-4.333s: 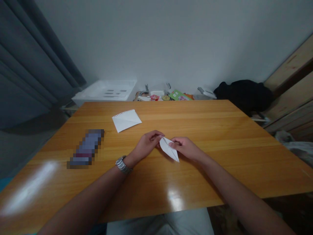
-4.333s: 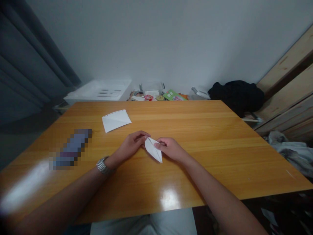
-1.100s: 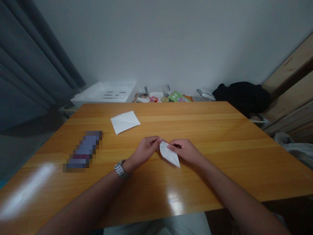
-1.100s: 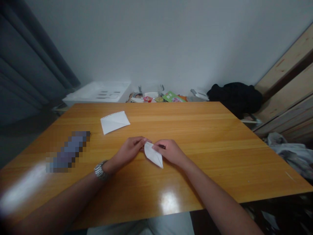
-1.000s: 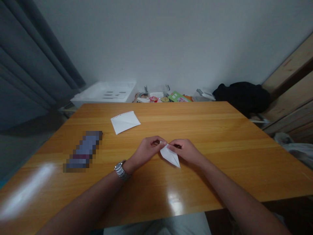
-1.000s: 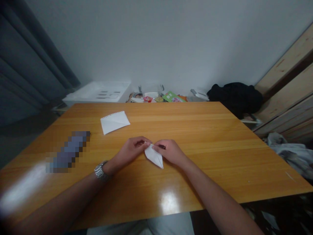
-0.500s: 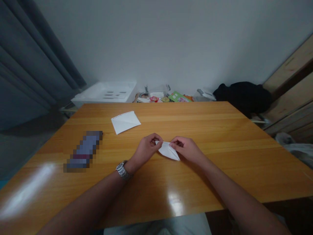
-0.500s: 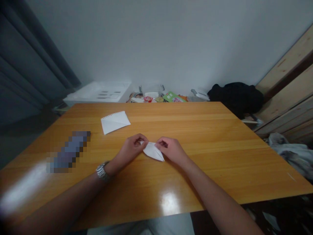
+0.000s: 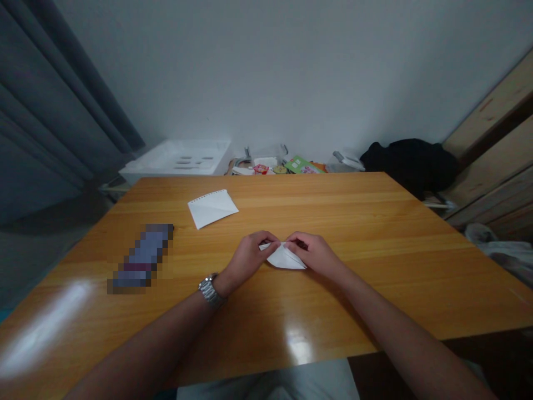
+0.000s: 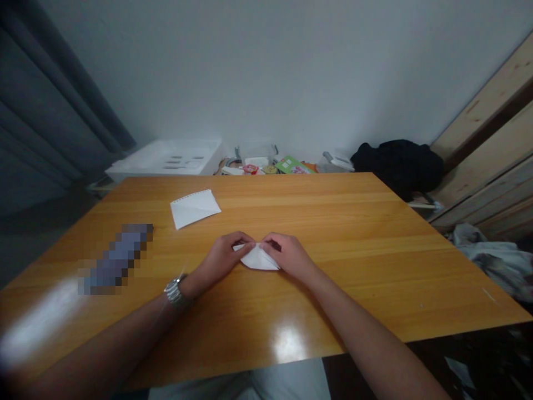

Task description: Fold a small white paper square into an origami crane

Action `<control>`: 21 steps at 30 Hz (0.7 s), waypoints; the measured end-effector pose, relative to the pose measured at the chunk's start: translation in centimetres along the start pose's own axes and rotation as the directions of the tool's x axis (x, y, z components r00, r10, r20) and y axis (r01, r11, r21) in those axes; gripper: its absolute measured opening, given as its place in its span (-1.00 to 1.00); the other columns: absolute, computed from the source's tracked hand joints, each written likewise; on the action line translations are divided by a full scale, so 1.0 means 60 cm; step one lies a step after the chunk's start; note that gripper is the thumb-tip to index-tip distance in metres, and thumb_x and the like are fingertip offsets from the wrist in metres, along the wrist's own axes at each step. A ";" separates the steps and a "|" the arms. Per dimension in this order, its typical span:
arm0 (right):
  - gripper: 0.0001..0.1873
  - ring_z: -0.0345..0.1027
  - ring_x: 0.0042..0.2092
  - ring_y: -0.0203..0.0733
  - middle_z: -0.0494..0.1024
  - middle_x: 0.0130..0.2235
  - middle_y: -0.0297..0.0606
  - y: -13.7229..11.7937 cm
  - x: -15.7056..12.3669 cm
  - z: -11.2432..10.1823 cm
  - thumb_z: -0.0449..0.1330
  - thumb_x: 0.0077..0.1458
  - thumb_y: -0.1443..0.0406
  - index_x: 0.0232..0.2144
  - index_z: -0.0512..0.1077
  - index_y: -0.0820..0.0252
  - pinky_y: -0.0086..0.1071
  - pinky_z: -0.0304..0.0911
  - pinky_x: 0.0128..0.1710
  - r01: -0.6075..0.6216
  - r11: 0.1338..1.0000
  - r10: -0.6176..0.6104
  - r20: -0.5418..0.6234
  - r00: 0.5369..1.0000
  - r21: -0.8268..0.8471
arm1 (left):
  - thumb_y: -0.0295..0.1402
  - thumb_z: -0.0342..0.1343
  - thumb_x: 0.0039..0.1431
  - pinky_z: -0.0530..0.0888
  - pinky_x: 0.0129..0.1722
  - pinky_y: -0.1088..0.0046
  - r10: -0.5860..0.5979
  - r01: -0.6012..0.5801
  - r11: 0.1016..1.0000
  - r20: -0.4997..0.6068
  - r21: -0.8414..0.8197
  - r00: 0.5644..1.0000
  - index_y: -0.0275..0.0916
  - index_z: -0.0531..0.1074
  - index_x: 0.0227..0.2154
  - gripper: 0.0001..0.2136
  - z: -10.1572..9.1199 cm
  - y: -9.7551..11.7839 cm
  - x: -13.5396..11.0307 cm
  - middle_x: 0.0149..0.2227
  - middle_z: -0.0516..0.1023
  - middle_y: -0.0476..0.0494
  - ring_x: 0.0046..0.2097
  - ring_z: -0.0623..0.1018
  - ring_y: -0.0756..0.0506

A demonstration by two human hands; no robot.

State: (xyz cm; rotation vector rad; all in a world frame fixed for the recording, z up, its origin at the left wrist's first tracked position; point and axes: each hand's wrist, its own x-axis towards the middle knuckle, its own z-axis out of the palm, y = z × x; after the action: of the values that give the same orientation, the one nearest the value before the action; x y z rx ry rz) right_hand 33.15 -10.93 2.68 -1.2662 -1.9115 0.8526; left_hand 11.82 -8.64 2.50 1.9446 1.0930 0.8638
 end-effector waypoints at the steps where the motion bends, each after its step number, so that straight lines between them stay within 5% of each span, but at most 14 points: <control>1: -0.79 0.44 -0.30 -0.22 0.62 -0.31 -0.28 0.001 0.000 0.000 0.16 0.25 0.21 -0.28 0.55 0.18 -0.40 0.24 -0.30 -0.014 1.000 0.014 0.001 1.000 0.005 | -0.26 0.14 0.26 0.45 -0.25 0.46 -0.008 0.008 1.000 -0.013 -0.003 1.000 -0.26 0.56 -0.32 -0.81 -0.001 -0.001 0.001 -0.31 0.64 -0.09 -0.27 0.58 -0.08; 10: -0.77 0.44 -0.28 -0.19 0.62 -0.30 -0.27 0.004 -0.001 -0.008 0.14 0.26 0.19 -0.29 0.55 0.16 -0.38 0.23 -0.27 -0.010 0.999 0.011 0.029 1.000 -0.038 | -0.25 0.17 0.20 0.48 -0.28 0.46 -0.069 0.066 0.994 -0.029 -0.086 0.997 -0.29 0.56 -0.35 -0.81 -0.004 -0.005 0.005 -0.34 0.64 -0.12 -0.30 0.58 -0.08; 21: -0.76 0.41 -0.32 -0.20 0.59 -0.34 -0.30 0.014 0.000 -0.018 0.09 0.30 0.19 -0.29 0.50 0.15 -0.40 0.19 -0.32 -0.019 0.996 0.013 -0.067 0.998 -0.092 | -0.18 0.19 0.19 0.46 -0.37 0.50 -0.116 0.115 0.984 -0.001 -0.136 0.993 -0.29 0.58 -0.34 -0.76 -0.012 -0.021 0.010 -0.35 0.65 -0.12 -0.35 0.57 -0.06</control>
State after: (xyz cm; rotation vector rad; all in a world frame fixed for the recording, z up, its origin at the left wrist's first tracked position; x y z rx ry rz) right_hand 34.43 -10.49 2.60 -1.3502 -1.9095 0.7276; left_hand 11.00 -7.43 1.94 1.7500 1.1115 0.8613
